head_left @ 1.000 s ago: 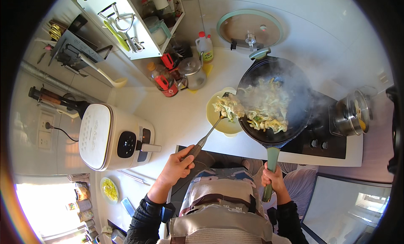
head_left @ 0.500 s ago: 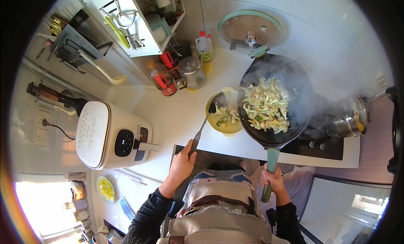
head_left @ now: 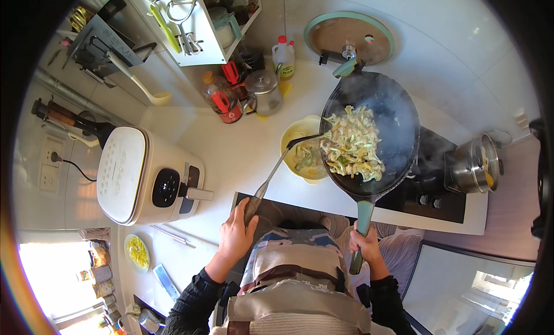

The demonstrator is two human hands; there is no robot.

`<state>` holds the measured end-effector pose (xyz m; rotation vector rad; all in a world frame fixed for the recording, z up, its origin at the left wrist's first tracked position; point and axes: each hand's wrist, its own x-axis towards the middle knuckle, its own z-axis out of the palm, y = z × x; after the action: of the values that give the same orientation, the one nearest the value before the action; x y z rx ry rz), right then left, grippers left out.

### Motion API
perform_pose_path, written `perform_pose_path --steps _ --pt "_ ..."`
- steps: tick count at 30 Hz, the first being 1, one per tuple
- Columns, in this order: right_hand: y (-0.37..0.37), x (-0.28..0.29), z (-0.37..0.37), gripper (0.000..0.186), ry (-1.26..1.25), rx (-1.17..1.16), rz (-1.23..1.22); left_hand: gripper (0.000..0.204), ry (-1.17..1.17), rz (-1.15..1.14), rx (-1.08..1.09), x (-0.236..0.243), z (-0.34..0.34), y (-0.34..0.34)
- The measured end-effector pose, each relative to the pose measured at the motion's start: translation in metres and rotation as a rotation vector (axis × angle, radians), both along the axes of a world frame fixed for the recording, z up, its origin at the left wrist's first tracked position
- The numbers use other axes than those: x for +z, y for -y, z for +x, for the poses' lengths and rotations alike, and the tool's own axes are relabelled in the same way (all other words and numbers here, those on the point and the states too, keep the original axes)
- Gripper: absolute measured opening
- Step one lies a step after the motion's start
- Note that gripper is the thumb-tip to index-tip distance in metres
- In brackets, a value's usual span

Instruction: The person stir-fries noodles in a pan, adds seasoning, transfers the cooked noodles into a bowl, then rinses and scrubs the pan in the sink.

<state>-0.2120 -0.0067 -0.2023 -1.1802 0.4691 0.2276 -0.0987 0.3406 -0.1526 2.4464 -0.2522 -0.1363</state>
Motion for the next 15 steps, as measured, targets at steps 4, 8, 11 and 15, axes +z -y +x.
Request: perform_pose_path --steps 4,8,11,15 --pt "-0.003 -0.001 0.001 0.015 -0.01 0.01 -0.006 0.051 0.134 0.001 -0.15 0.015 -0.003 0.007" --pt "-0.004 0.001 0.005 0.014 -0.007 0.04 -0.022 0.059 0.133 -0.038 -0.311 0.016 0.0 0.029" --pt "-0.005 0.005 0.01 0.014 -0.018 0.053 -0.018 0.072 0.213 0.082 -0.439 0.012 0.003 0.037" --pt "-0.005 0.007 0.015 0.015 -0.027 0.055 -0.019 0.079 0.32 0.212 -0.471 0.006 0.011 0.025"
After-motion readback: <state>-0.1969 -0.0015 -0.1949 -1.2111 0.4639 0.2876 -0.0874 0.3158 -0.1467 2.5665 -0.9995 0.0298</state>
